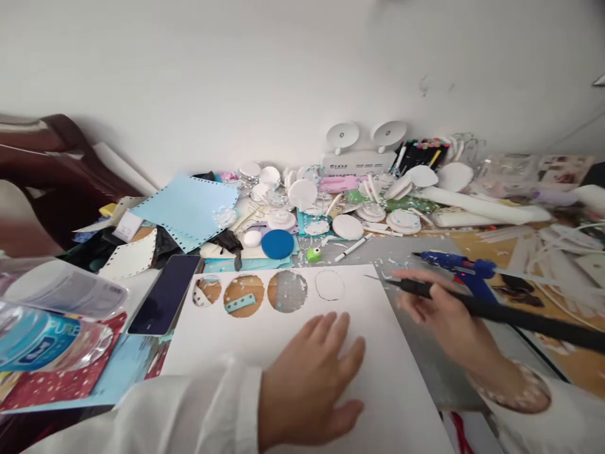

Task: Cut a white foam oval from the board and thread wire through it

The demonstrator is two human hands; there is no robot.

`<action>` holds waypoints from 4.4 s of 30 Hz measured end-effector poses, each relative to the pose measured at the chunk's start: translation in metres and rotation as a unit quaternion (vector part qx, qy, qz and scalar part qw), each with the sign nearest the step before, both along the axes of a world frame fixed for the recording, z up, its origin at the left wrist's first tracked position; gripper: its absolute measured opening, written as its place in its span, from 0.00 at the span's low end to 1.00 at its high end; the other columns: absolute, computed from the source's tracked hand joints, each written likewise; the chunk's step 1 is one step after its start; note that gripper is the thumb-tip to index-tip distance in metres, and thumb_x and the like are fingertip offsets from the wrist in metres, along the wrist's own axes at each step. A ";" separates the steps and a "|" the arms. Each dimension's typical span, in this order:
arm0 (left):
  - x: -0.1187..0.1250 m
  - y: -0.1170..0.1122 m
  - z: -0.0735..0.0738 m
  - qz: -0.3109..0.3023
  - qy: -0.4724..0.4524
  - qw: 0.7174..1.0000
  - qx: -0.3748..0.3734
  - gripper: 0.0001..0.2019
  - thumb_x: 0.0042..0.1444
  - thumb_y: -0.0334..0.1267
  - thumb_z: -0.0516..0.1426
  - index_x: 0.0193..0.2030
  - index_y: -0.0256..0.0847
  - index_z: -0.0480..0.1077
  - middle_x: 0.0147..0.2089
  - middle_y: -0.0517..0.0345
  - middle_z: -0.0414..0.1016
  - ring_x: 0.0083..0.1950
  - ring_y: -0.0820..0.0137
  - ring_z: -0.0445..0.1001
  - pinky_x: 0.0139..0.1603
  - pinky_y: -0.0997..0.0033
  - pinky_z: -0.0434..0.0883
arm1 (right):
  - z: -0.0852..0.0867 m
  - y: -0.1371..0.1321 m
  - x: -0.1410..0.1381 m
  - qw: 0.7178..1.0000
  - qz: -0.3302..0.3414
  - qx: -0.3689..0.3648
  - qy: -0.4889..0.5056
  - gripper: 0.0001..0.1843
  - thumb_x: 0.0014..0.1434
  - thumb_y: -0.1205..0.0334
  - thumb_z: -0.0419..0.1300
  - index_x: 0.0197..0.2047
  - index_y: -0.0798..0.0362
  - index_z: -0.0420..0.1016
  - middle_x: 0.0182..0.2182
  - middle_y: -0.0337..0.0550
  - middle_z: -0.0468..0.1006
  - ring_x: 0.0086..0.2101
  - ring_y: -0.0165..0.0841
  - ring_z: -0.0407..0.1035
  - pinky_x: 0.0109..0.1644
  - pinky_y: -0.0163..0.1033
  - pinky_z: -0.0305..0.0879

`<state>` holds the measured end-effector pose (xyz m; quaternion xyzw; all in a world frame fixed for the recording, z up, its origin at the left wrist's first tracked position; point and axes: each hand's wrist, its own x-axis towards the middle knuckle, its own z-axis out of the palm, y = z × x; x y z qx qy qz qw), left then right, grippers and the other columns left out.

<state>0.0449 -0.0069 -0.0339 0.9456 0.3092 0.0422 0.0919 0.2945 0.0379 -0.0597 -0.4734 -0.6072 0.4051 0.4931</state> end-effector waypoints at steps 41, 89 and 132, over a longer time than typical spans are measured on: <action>0.062 0.005 -0.085 0.092 -0.102 0.962 0.236 0.12 0.61 0.38 0.54 0.51 0.40 0.69 0.53 0.45 0.76 0.54 0.48 0.75 0.64 0.37 0.53 | -0.030 0.066 -0.015 0.963 0.214 -0.152 -0.053 0.14 0.59 0.64 0.58 0.41 0.45 0.53 0.19 0.25 0.53 0.18 0.25 0.44 0.22 0.34 0.37; 0.059 0.005 -0.085 0.076 -0.090 0.967 0.226 0.14 0.62 0.39 0.53 0.54 0.39 0.67 0.55 0.45 0.75 0.56 0.48 0.73 0.64 0.37 0.53 | -0.033 0.066 -0.028 0.997 0.015 -0.057 -0.059 0.08 0.58 0.54 0.61 0.36 0.48 0.68 0.32 0.39 0.67 0.30 0.32 0.63 0.32 0.37 0.65; 0.062 0.004 -0.086 0.090 -0.101 0.965 0.223 0.13 0.62 0.38 0.53 0.52 0.39 0.68 0.54 0.45 0.75 0.55 0.49 0.74 0.65 0.36 0.51 | -0.034 0.067 -0.032 0.993 0.041 -0.033 -0.108 0.07 0.56 0.67 0.58 0.37 0.46 0.65 0.30 0.37 0.64 0.27 0.31 0.60 0.29 0.37 0.61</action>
